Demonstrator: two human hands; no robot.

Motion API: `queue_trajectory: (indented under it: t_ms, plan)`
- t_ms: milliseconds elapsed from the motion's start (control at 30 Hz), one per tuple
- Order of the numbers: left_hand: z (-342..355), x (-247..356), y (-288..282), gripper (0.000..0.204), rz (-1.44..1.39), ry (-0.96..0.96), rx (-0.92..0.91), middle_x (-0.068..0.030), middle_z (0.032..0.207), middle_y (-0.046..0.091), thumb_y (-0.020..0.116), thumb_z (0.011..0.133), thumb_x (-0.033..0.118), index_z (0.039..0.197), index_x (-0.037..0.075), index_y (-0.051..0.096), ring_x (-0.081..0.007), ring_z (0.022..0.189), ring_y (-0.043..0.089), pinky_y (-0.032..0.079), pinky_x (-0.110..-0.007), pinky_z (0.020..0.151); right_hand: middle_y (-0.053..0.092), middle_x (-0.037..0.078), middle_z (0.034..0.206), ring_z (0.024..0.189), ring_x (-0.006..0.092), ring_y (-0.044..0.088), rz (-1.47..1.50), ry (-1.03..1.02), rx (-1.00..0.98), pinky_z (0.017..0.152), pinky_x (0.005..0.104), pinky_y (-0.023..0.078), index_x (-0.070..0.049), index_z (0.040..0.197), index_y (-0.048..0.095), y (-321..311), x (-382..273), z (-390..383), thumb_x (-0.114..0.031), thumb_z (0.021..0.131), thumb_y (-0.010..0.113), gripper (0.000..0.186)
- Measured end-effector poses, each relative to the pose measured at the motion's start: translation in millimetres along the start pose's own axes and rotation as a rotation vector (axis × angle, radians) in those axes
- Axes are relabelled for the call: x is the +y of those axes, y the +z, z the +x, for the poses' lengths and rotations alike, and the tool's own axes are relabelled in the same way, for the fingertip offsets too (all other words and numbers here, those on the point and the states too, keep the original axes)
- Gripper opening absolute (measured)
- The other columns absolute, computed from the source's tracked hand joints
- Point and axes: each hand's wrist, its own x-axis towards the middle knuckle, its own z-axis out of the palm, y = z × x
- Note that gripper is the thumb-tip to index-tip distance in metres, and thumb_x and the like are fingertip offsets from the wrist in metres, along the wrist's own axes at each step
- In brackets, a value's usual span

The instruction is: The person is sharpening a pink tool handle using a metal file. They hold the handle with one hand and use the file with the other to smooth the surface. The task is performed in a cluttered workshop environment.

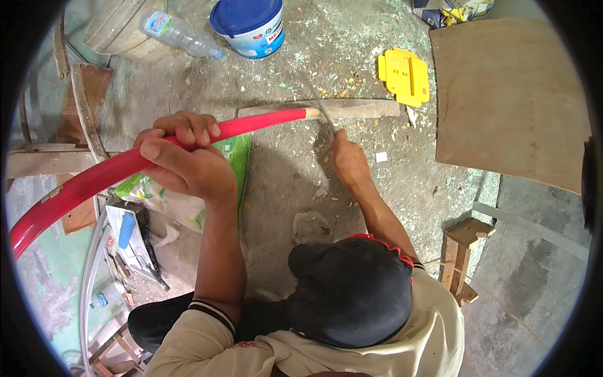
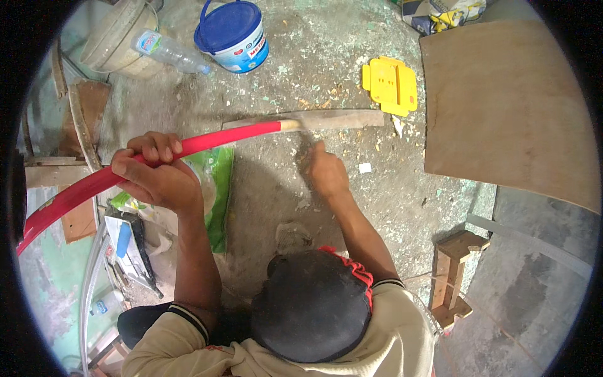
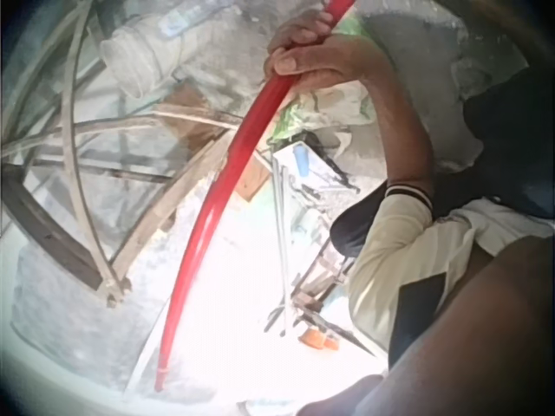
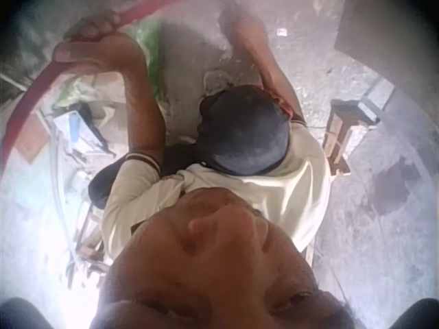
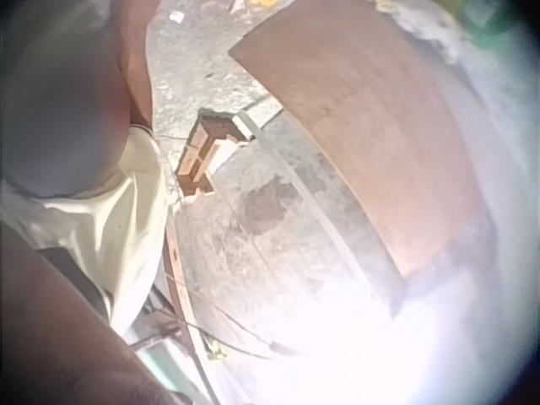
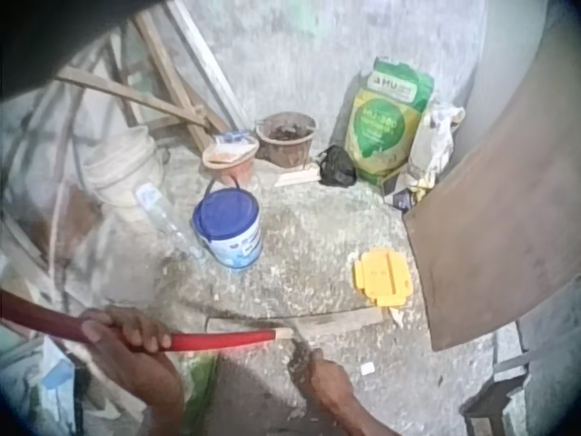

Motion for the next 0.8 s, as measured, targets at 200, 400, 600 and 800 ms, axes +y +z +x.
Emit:
queue_trajectory:
  t_ms: [200,400,600,800]
  plan:
    - [1.8,-1.8,-7.6,0.039,-0.012,0.001,-0.039,-0.0026,0.074,0.047,0.049,0.107,0.047,0.094,0.010,0.048,-0.0135,0.059,0.046,0.046,-0.033,0.056,0.066,0.030,0.073,0.069,0.0528,0.065,0.076,0.108,-0.002,0.064,0.0613,0.050,-0.002,0.107,0.045,-48.2,-50.9,-3.9,-0.029,0.108,0.043,0.028]
    - [-2.8,1.0,6.4,0.029,-0.096,0.029,-0.070,-0.0044,0.079,0.050,0.053,0.107,0.037,0.103,0.008,0.053,-0.0163,0.066,0.049,0.048,-0.036,0.060,0.066,0.035,0.081,0.081,0.0560,0.064,0.013,0.100,-0.131,0.076,0.0635,0.048,0.001,0.107,0.047,-13.2,-10.8,1.7,-0.027,0.108,0.043,0.029]
    - [14.8,-0.8,6.4,0.011,-0.264,-0.095,-0.269,-0.0019,0.069,0.042,0.053,0.103,0.024,0.097,0.014,0.055,-0.0138,0.057,0.042,0.040,-0.032,0.054,0.066,0.034,0.078,0.078,0.0555,0.064,0.029,0.094,-0.103,0.072,0.0635,0.047,0.002,0.107,0.047,-14.7,-10.6,5.2,-0.028,0.108,0.043,0.030]
    - [19.1,3.6,-3.9,0.014,-0.249,-0.220,-0.154,0.0024,0.055,0.026,0.050,0.101,0.020,0.088,0.016,0.049,-0.0095,0.043,0.024,0.024,-0.028,0.041,0.065,0.031,0.071,0.070,0.0537,0.064,0.134,0.045,-0.024,0.066,0.0625,0.047,0.001,0.107,0.046,-34.7,-37.5,-6.3,-0.029,0.109,0.042,0.031]
